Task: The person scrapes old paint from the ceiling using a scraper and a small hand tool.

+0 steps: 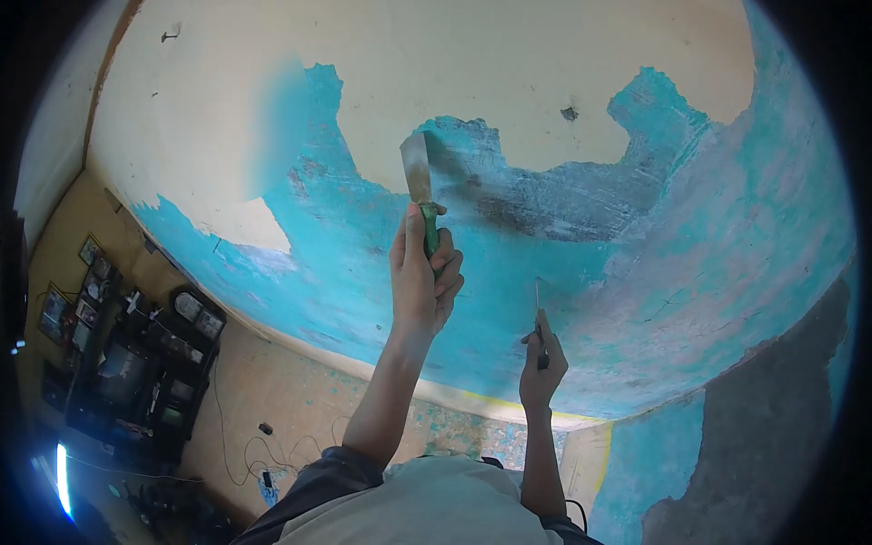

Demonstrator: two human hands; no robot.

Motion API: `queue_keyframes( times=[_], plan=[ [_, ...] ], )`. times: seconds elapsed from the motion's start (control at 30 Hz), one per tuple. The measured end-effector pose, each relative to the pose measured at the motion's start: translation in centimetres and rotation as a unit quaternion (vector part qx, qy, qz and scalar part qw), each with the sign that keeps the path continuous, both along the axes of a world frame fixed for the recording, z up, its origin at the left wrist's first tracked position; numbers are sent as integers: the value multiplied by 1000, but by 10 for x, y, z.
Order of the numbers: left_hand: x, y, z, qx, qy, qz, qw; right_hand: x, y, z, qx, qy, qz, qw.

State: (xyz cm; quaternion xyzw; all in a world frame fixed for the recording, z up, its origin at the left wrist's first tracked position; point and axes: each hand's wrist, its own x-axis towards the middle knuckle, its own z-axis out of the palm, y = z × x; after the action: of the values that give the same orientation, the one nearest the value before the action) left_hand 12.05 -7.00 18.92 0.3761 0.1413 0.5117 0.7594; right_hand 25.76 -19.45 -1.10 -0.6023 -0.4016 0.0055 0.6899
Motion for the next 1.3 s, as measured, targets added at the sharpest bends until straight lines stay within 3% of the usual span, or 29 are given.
queue_keyframes(
  times=[0.17,0.3,0.47,0.67,0.77,0.87,1.0,1.07,1.2,1.3],
  plan=[
    [3,-9,-38,-3,-3,-19,1000,1,3,-5,-3,2,-19,1000],
    [-4,1,12,-6,-2,-7,1000,-9,2,-4,0,19,-22,1000],
    [-1,6,-37,-11,3,-21,1000,-8,3,-9,-16,14,-12,1000],
    [-9,28,18,64,-6,0,998,-11,1,-7,-27,3,-13,1000],
    [-7,15,-9,-20,-7,-3,1000,-4,0,-6,-23,-2,-17,1000],
    [-2,5,-26,-4,-13,-5,1000,1,3,-9,-23,8,-13,1000],
    [-10,16,17,-12,-9,1,1000,-3,4,-5,-26,6,-15,1000],
    [-12,21,19,27,-32,-26,999,-5,5,-4,-25,8,-12,1000],
    [-6,-1,-11,-33,-7,-30,999,-2,11,-7,1,-6,0,1000],
    [1,4,-1,5,14,0,1000,-5,15,-3,13,18,-6,1000]
  ],
)
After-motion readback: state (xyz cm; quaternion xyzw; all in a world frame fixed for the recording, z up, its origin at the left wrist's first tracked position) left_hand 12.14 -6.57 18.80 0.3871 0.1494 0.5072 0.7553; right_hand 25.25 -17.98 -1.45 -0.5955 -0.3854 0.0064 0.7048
